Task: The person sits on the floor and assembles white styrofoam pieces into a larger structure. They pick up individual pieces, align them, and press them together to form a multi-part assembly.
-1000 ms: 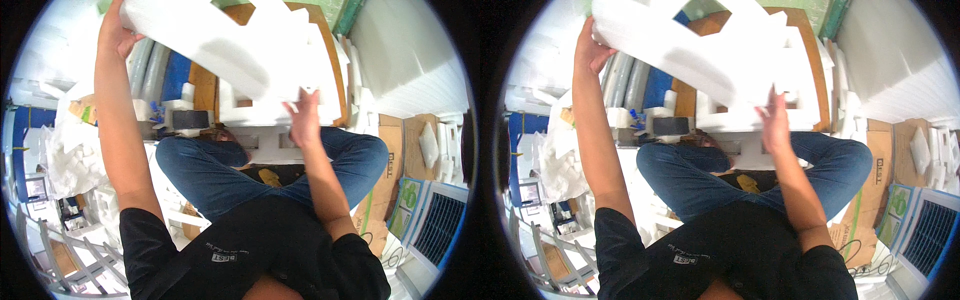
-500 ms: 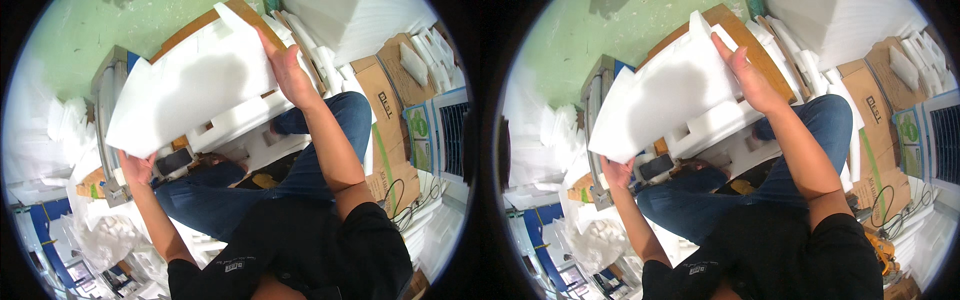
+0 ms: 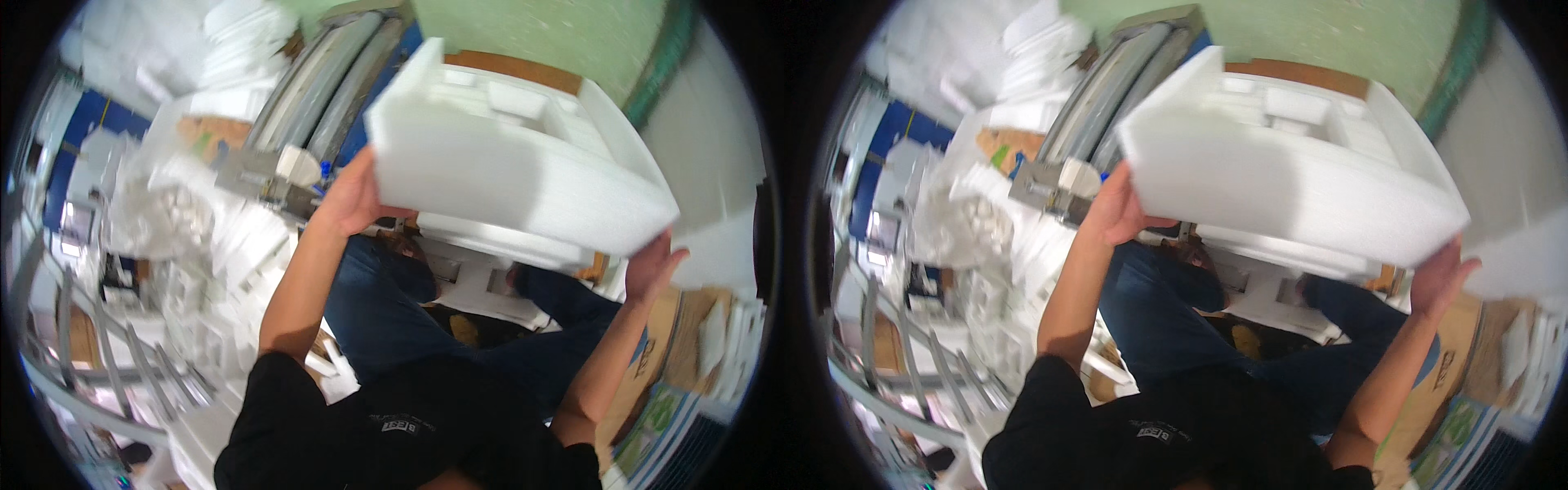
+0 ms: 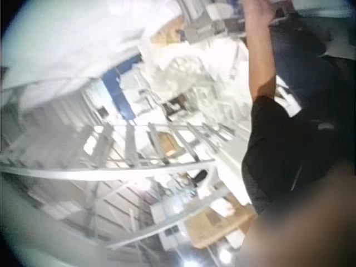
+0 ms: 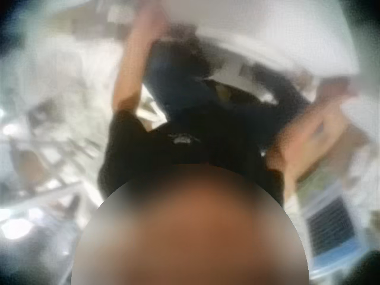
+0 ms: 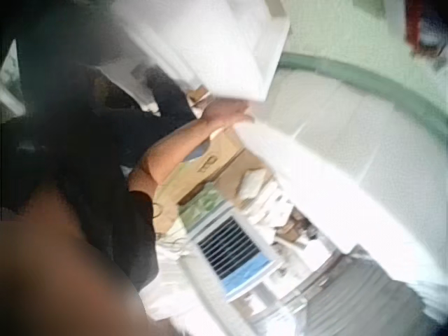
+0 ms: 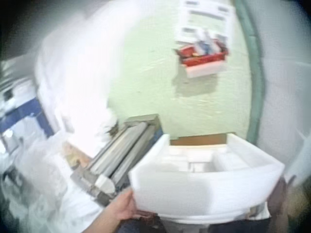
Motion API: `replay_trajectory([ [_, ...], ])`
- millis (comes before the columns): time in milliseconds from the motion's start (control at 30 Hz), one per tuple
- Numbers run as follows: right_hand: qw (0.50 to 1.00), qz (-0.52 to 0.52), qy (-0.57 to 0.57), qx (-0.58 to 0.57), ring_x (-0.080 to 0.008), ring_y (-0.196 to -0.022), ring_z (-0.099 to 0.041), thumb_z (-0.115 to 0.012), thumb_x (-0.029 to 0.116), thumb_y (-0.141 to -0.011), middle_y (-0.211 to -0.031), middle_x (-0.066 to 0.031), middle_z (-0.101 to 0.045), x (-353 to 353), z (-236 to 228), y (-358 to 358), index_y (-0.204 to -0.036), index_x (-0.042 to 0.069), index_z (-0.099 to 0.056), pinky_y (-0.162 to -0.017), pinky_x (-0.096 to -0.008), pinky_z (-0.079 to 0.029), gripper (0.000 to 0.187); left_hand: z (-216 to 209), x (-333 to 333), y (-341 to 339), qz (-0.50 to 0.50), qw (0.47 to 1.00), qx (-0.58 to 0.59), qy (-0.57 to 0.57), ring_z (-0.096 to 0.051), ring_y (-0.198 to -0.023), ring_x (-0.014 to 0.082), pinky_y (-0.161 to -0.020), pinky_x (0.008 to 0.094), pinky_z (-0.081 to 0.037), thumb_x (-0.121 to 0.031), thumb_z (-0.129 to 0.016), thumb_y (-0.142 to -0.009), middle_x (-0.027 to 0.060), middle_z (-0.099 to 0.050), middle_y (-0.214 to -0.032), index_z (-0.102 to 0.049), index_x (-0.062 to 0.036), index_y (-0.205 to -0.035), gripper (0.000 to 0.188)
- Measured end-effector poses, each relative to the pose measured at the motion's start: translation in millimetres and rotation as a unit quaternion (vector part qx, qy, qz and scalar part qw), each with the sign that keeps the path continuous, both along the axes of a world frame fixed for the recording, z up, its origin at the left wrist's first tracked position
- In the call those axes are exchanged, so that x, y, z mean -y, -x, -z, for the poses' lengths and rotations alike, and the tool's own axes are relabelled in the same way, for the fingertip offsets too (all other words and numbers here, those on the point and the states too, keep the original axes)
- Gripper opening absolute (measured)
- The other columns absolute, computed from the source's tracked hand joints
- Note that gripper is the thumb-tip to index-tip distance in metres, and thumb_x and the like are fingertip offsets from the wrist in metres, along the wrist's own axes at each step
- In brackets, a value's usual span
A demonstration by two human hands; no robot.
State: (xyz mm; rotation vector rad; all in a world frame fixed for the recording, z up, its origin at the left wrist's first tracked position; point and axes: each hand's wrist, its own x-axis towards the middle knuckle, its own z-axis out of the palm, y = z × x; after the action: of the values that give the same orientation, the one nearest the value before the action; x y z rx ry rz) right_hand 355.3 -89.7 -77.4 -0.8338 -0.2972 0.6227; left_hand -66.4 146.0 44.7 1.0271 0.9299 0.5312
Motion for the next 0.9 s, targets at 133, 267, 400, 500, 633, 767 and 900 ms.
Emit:
replay_trajectory([
  [133, 0.999, 0.028, 0.014, 0.013, -0.0302, -0.155, -0.026, -0.025, 0.081, -0.098, -0.166, -0.0135, -0.033, 3.9, -18.4, -15.3, -0.161, 0.001, -0.029, -0.128, -0.0467, -0.013, 0.102, 6.4, 4.6, -14.2, 0.102, 0.992, 0.081, -0.002, -0.061, -0.123, 0.0341, -0.086, 0.0505, -0.062, -0.07, -0.055, -0.095, 0.0146, -0.046, -0.153, -0.023, -0.0154, -0.164, 0.093],
  [267, 0.998, 0.041, 0.04, 0.015, -0.0303, -0.154, -0.028, -0.023, 0.08, -0.099, -0.166, -0.011, -0.034, 5.6, -28.9, -28.5, -0.161, 0.005, -0.032, -0.127, -0.0488, -0.019, 0.098, -6.6, 22.3, -31.4, 0.077, 0.99, 0.12, -0.015, -0.063, -0.121, 0.0347, -0.088, 0.0494, -0.064, -0.059, -0.068, -0.093, 0.0198, -0.036, -0.156, -0.001, -0.0139, -0.167, 0.109],
  [400, 0.998, 0.029, 0.048, 0.034, -0.0306, -0.154, -0.028, -0.022, 0.08, -0.1, -0.166, -0.0112, -0.034, 8.4, -35.0, -29.2, -0.16, 0.005, -0.033, -0.127, -0.0495, -0.019, 0.097, -17.8, 36.0, -35.4, 0.079, 0.991, 0.11, 0.0, -0.058, -0.13, 0.035, -0.091, 0.0527, -0.062, -0.056, -0.061, -0.1, 0.0168, -0.03, -0.162, -0.002, -0.0164, -0.167, 0.098],
  [500, 0.997, 0.028, 0.058, 0.036, -0.0314, -0.154, -0.027, -0.022, 0.08, -0.099, -0.167, -0.012, -0.033, 9.4, -32.5, -31.1, -0.161, 0.005, -0.032, -0.127, -0.05, -0.018, 0.098, -13.0, 35.6, -29.5, 0.089, 0.985, 0.141, 0.036, -0.058, -0.129, 0.0368, -0.092, 0.0537, -0.061, -0.053, -0.064, -0.099, 0.0175, -0.031, -0.161, -0.002, -0.0165, -0.167, 0.099],
  [633, 0.995, 0.034, 0.073, 0.056, -0.033, -0.155, -0.025, -0.022, 0.081, -0.099, -0.168, -0.0142, -0.029, 9.7, -27.7, -27.3, -0.163, 0.004, -0.026, -0.127, -0.0506, -0.016, 0.099, -7.0, 39.9, -28.7, 0.087, 0.989, 0.114, 0.018, -0.059, -0.126, 0.0367, -0.092, 0.0532, -0.06, -0.05, -0.067, -0.098, 0.0185, -0.031, -0.16, -0.003, -0.0168, -0.167, 0.1],
  [767, 0.996, 0.037, 0.076, 0.039, -0.0331, -0.155, -0.024, -0.021, 0.08, -0.099, -0.168, -0.015, -0.028, 5.0, -32.4, -11.7, -0.163, 0.004, -0.026, -0.127, -0.0504, -0.015, 0.099, 10.1, 35.1, -24.1, 0.074, 0.991, 0.114, 0.001, -0.062, -0.123, 0.0348, -0.091, 0.0533, -0.061, -0.047, -0.07, -0.096, 0.0188, -0.037, -0.157, -0.004, -0.0182, -0.168, 0.101],
  [900, 0.995, 0.026, 0.079, 0.049, -0.0331, -0.155, -0.024, -0.022, 0.081, -0.099, -0.168, -0.0158, -0.029, 4.5, -19.4, -11.7, -0.162, 0.001, -0.027, -0.127, -0.0495, -0.015, 0.102, 36.1, 25.6, -9.0, 0.077, 0.986, 0.145, 0.018, -0.059, -0.125, 0.0388, -0.093, 0.0584, -0.059, -0.049, -0.082, -0.087, 0.0294, -0.046, -0.145, -0.001, -0.0159, -0.167, 0.119],
])
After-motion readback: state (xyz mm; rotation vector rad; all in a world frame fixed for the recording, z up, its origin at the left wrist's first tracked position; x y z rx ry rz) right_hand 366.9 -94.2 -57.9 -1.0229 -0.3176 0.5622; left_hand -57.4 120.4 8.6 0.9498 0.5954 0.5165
